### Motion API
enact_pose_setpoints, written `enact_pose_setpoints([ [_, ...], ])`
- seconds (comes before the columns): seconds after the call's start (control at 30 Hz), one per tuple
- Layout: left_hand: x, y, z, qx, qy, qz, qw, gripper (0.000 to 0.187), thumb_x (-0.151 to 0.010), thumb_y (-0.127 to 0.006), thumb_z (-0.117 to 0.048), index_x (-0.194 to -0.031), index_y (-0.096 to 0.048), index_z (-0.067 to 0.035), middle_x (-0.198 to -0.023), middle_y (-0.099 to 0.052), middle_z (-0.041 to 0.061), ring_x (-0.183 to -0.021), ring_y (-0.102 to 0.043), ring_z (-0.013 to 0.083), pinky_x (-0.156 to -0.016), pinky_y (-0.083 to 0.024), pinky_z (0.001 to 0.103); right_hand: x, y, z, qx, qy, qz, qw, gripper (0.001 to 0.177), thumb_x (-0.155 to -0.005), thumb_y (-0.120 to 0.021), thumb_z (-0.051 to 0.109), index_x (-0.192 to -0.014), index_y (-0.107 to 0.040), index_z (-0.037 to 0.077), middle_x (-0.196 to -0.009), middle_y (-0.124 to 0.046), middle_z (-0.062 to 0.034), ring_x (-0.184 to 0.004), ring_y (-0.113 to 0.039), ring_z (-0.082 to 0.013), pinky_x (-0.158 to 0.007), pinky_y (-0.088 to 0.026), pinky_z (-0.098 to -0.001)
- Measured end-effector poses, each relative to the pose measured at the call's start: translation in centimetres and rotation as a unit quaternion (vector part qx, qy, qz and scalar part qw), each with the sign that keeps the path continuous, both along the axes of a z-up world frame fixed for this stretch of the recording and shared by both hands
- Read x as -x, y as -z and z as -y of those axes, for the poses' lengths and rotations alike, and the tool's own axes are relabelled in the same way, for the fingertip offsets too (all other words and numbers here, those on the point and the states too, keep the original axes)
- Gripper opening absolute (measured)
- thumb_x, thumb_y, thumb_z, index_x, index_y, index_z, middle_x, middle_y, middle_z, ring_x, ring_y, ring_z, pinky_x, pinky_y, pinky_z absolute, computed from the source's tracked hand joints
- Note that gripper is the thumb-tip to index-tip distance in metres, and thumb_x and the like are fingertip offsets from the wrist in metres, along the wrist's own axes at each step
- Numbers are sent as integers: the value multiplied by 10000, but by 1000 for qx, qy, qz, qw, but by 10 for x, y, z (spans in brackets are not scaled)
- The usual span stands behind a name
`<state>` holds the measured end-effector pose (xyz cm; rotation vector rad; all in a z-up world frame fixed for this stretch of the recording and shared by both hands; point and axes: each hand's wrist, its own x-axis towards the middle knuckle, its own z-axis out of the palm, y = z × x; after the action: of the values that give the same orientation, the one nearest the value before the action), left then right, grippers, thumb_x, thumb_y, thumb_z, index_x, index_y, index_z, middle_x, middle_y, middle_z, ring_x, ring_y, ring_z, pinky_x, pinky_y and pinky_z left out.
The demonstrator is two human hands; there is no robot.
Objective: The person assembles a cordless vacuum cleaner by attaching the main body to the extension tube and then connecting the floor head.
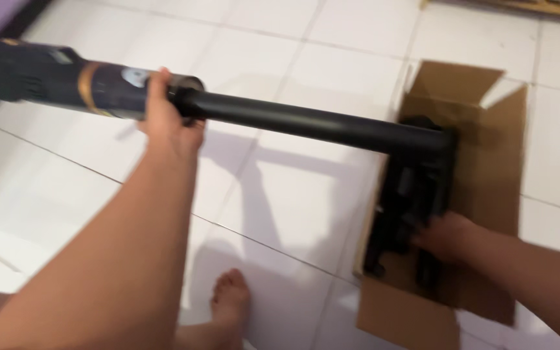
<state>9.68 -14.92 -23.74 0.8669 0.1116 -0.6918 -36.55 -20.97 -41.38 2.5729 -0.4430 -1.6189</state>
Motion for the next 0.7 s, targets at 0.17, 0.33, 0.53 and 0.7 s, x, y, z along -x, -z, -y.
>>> enact_pose_setpoints([
  [0.17, -20, -12, -11, 30, -34, -68, 997, 865, -770, -846, -130, -1343, -203, -220, -1154, -624, 134, -873, -692, 296, -796, -679, 506, 9, 23, -39, -35, -7, -49, 998, 539, -1034, -541, 240, -1552, -396, 243, -1522, -497, -42, -1378, -495, -290, -1039, -478, -435],
  [0.33, -11, -36, -30, -47, -55, -50, 996, 941, -786, -814, -175, -1397, -102, -259, -1271, -553, 183, -960, -720, 364, -793, -694, 567, 11, 51, -41, -13, -41, -55, 998, 468, -1056, -506, 235, -1519, -452, 198, -1549, -456, -60, -1409, -450, -303, -1024, -472, -438],
  [0.53, -7, -37, -43, -25, -55, -64, 996, 927, -783, -799, -175, -1411, -117, -193, -1327, -557, 225, -1056, -740, 383, -837, -642, 552, 20, 55, -46, -31, -90, -79, 992, 390, -1084, -461, 248, -1452, -555, 156, -1570, -416, -77, -1410, -429, -319, -1013, -448, -441],
  [0.7, -7, -22, -39, -18, -48, -68, 996, 787, -797, -810, -208, -1381, -298, -79, -1286, -592, 189, -1004, -724, 353, -829, -647, 548, 27, 31, -42, -45, -71, -33, 996, 411, -1079, -471, 236, -1486, -493, 182, -1484, -498, -66, -1355, -467, -305, -1034, -434, -457],
])
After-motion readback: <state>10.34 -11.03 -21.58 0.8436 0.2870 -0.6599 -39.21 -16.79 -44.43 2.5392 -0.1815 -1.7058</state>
